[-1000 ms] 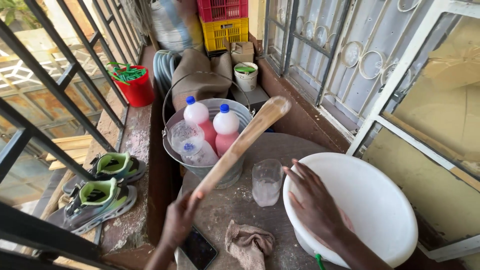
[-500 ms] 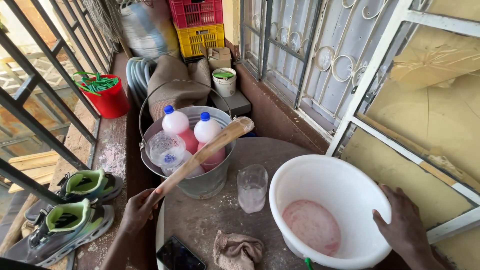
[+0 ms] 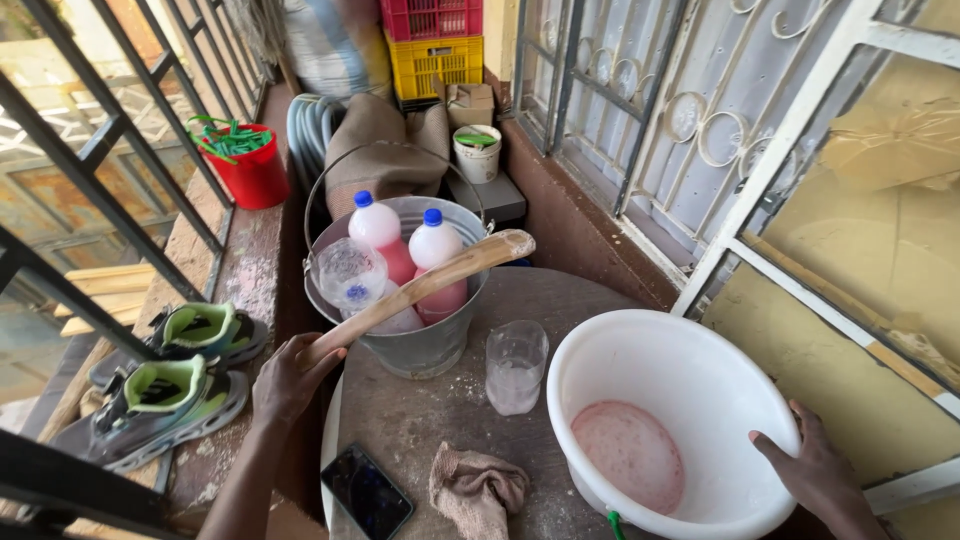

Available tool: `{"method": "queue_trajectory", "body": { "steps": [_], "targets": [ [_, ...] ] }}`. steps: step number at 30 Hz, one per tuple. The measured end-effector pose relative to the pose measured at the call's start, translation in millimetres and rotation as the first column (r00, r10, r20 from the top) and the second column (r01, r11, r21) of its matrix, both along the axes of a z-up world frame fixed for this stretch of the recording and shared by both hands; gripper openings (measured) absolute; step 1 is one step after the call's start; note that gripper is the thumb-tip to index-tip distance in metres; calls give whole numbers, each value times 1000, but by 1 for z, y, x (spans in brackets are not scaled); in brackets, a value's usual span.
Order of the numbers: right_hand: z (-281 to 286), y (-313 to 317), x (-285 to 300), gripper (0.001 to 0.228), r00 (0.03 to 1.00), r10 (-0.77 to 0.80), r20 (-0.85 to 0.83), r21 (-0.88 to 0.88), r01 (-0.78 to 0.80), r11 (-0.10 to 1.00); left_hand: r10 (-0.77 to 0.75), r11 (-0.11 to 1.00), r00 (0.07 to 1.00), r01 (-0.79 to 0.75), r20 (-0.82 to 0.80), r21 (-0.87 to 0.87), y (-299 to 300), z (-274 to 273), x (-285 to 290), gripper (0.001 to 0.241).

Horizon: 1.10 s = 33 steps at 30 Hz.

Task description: The person stirs a pink liquid inside a white bucket using a wooden stick. They then pour the liquid from the bucket into a clear plastic cup and continue stirring the contents of the bucket.

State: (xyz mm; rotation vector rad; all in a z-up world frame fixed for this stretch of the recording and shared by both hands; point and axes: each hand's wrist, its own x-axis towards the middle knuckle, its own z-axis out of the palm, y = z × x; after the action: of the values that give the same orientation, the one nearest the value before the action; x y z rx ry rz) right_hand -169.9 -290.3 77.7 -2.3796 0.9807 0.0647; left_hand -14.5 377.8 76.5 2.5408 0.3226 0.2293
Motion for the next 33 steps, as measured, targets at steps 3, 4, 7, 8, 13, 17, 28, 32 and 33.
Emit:
{"method": "queue_trajectory", "body": {
  "steps": [3, 4, 7, 8, 13, 17, 28, 32, 33],
  "targets": [
    [12, 4, 3, 93, 999, -38, -32, 44, 39, 998, 38, 993, 997, -29, 74, -116, -9, 7, -13, 76],
    [11, 0, 6, 93, 999, -22, -35, 41, 23, 999, 54, 992, 996, -45, 70, -118, -11, 5, -17, 76],
    [3, -17, 18, 93, 993, -7, -116, 21, 9, 1000, 33, 997, 889, -64, 457, 53, -42, 14, -41, 80],
    [-3, -26, 25, 90, 993, -26, -113, 15, 28, 1000, 22, 999, 780, -43, 626, 20, -67, 28, -57, 60],
    [-17, -44, 40, 76, 997, 65, -28, -29, -66, 997, 201, 923, 968, -136, 148, -361, -220, 39, -105, 21],
    [-3, -35, 44, 67, 995, 101, -18, -80, -102, 992, -310, 770, 922, 101, -231, -630, -301, 36, -123, 101],
    [-33, -79, 47, 54, 969, 181, 166, -163, -155, 974, -257, 247, 829, -442, -498, -863, -345, -2, -126, 73],
    [-49, -139, 83, 40, 814, 166, 557, 74, -247, 966, -353, 225, 824, -386, -444, -895, -332, 21, -135, 74],
    [-52, -159, 96, 35, 792, 182, 583, 102, -294, 950, -353, 307, 787, -412, -505, -858, -328, 30, -136, 77]
  ]
}}
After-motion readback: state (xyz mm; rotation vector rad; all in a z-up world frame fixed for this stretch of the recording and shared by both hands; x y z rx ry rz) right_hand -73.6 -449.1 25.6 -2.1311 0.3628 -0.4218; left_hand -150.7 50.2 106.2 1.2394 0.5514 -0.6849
